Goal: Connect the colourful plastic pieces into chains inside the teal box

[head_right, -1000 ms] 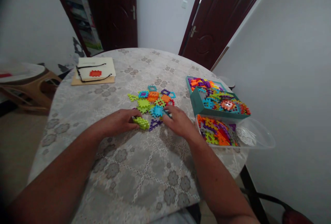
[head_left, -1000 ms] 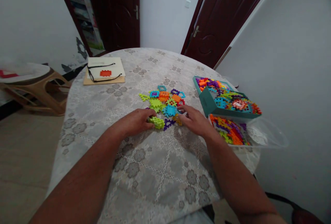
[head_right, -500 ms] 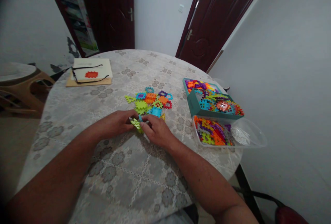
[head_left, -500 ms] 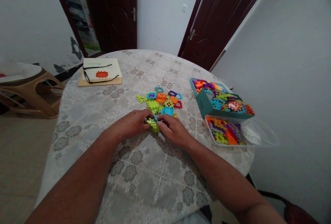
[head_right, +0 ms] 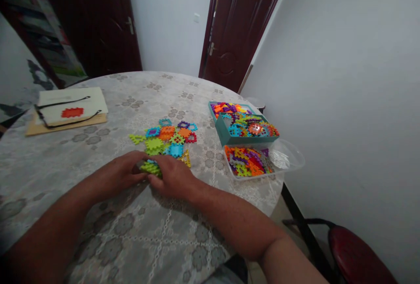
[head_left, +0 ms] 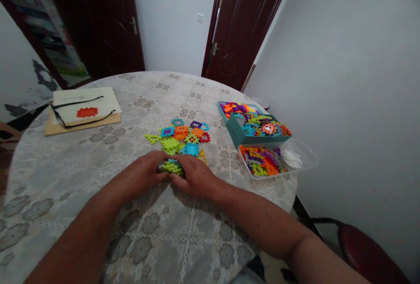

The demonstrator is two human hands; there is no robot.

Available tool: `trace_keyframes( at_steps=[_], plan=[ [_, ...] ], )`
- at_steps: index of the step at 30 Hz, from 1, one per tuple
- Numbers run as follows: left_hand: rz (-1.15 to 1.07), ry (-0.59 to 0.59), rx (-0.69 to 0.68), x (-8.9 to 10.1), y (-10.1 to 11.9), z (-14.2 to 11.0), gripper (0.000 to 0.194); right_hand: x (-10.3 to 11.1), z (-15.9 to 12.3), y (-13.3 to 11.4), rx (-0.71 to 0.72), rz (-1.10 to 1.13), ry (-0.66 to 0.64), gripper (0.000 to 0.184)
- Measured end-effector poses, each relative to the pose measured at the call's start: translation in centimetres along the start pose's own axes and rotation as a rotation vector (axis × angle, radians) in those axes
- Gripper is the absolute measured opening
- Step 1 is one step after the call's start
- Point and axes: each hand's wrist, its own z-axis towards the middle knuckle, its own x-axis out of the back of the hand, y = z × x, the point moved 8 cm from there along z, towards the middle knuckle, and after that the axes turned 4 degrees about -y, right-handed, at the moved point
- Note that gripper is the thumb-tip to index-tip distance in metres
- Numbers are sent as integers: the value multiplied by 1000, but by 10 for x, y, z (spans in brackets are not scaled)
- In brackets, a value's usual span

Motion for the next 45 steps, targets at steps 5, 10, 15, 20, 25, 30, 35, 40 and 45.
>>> trace_keyframes(
  at_steps=[5,10,15,20,25,30,35,40,45],
  plan=[
    [-104,-92,-21,-7,2,-2,36,1,1,-4,10,18,-10,57],
    [-272,-108,-10,0,10,-5,46,39,2,2,-53,40,86,48],
    [-280,-7,-13,11,6,-4,47,148,-11,39,-238,-96,383,45],
    [-176,31,-21,10,1,-3,40,256,-26,97,-470,-393,557,47],
    [-171,29,-40,9,3,-3,35,281,-21,148,-712,-574,412,48],
    [-145,45,-27,13,2,-4,35,264,-19,169,-758,-591,290,45],
    [-130,42,-25,13,2,-5,35,255,-25,171,-693,-620,311,43],
    [-131,52,-20,12,3,-6,33,252,-26,154,-579,-641,382,43],
    [-90,69,-28,11,2,-5,30,226,-27,99,-347,-566,410,34]
  ],
)
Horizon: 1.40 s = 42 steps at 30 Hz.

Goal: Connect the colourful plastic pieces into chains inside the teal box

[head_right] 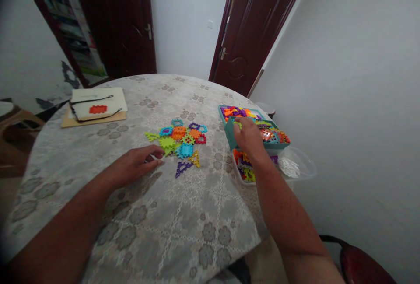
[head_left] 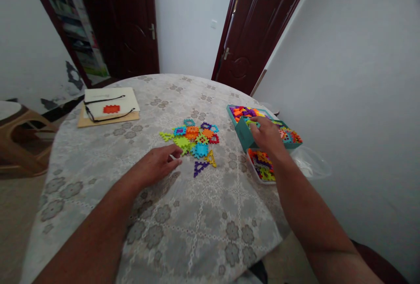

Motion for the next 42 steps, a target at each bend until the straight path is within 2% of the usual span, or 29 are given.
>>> trace_keyframes(
  at_steps=[3,5,9,11,15,22,28,31,37,42],
  plan=[
    [42,3,3,-2,-2,1,27,-33,-32,-49,136,116,-356,29],
    [53,1,-3,-3,-2,2,26,-58,-56,-78,200,106,-543,35],
    [51,-15,-9,-6,-1,1,27,-91,-77,-111,213,34,-661,56],
    [45,-31,-7,-7,1,0,28,-103,-79,-116,192,2,-698,53],
    [34,-78,10,-12,6,-2,29,-111,-78,-110,154,-69,-717,36],
    [36,-89,13,-14,6,-4,34,-112,-84,-90,62,-57,-624,31],
    [52,-96,2,-16,7,-3,34,-113,-86,-115,266,287,-482,28],
    [70,-96,-9,-15,9,-3,33,-114,-89,-127,272,363,-452,27],
    [81,-104,-6,-16,8,-4,35,-126,-97,-136,135,194,-536,29],
    [60,-113,4,-17,7,-5,37,-127,-97,-135,127,219,-589,32]
  ],
)
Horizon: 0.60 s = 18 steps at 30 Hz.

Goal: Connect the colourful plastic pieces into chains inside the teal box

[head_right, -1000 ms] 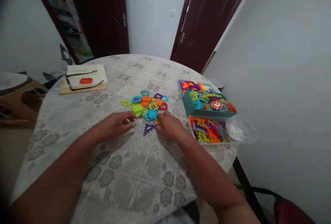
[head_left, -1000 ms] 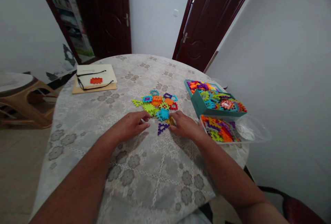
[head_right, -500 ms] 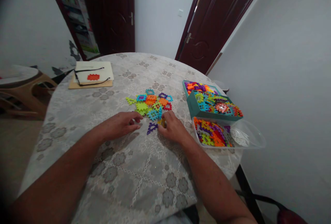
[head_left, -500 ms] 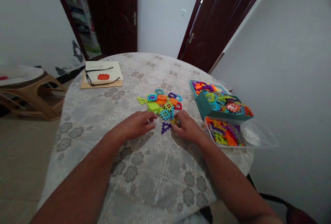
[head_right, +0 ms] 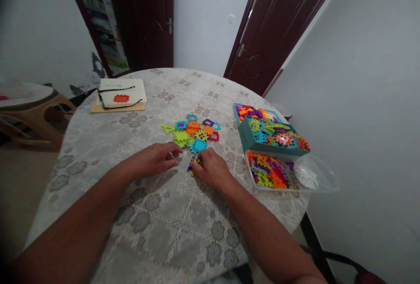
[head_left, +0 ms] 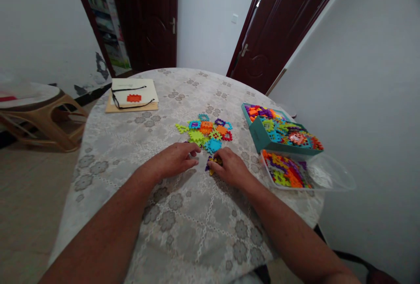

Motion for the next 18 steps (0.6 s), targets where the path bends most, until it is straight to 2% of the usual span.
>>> trace_keyframes(
  at_steps=[7,11,15,18],
  plan=[
    [-9,-19,1,-1,3,-1,40,5,-4,0,101,65,-47,29],
    [-8,-37,-5,-4,3,1,41,8,-3,-1,81,118,-37,25],
    [14,-46,5,-6,4,2,42,6,-4,-1,25,279,-72,24],
    [0,-49,1,-6,5,2,43,6,-5,-5,43,276,-73,22]
  ],
)
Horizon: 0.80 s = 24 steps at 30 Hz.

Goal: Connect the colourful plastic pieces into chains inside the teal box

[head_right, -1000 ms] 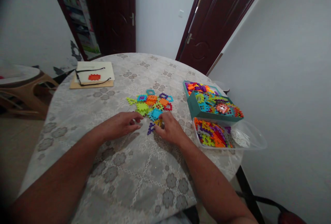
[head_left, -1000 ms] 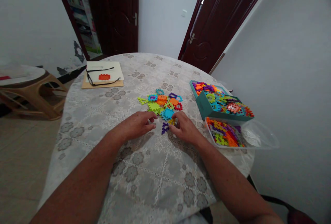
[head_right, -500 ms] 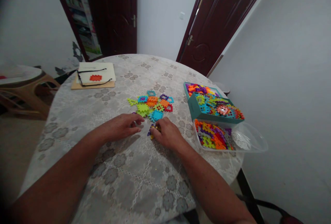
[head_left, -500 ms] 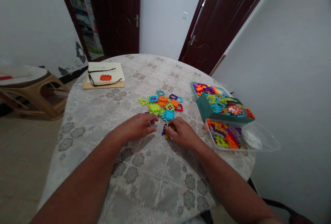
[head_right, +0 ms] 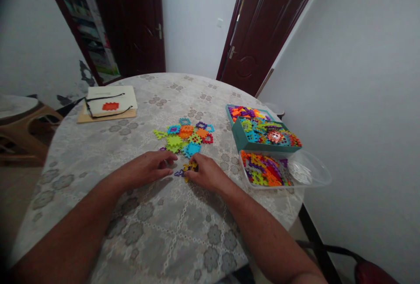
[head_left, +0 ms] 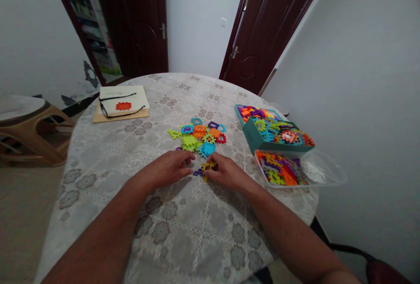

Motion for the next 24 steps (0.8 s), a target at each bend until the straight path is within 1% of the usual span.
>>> trace_keyframes(
  at_steps=[3,5,7,10,13,15,18,21,24],
  plan=[
    [-8,-2,4,2,1,-1,44,-1,-1,-6,64,-60,-10,27],
    [-9,-14,0,2,3,-2,44,-2,-1,-7,80,-78,-27,28],
    [-3,-45,-17,-2,6,-2,42,-2,-1,-7,75,-92,-32,23],
    [61,-83,-39,-12,12,2,32,-2,1,-5,39,-87,-13,18],
    [156,-67,-38,-21,15,7,17,-1,2,-2,8,-75,14,22],
    [184,-55,-37,-24,17,9,12,-3,1,-2,10,-29,2,23],
    [145,-64,-47,-23,19,9,13,-7,-1,-7,41,92,-12,21],
    [47,-69,-77,-19,21,7,16,-8,-2,-16,110,153,59,18],
    [-22,-41,-122,-14,21,7,22,-10,-3,-25,186,142,110,13]
  ],
)
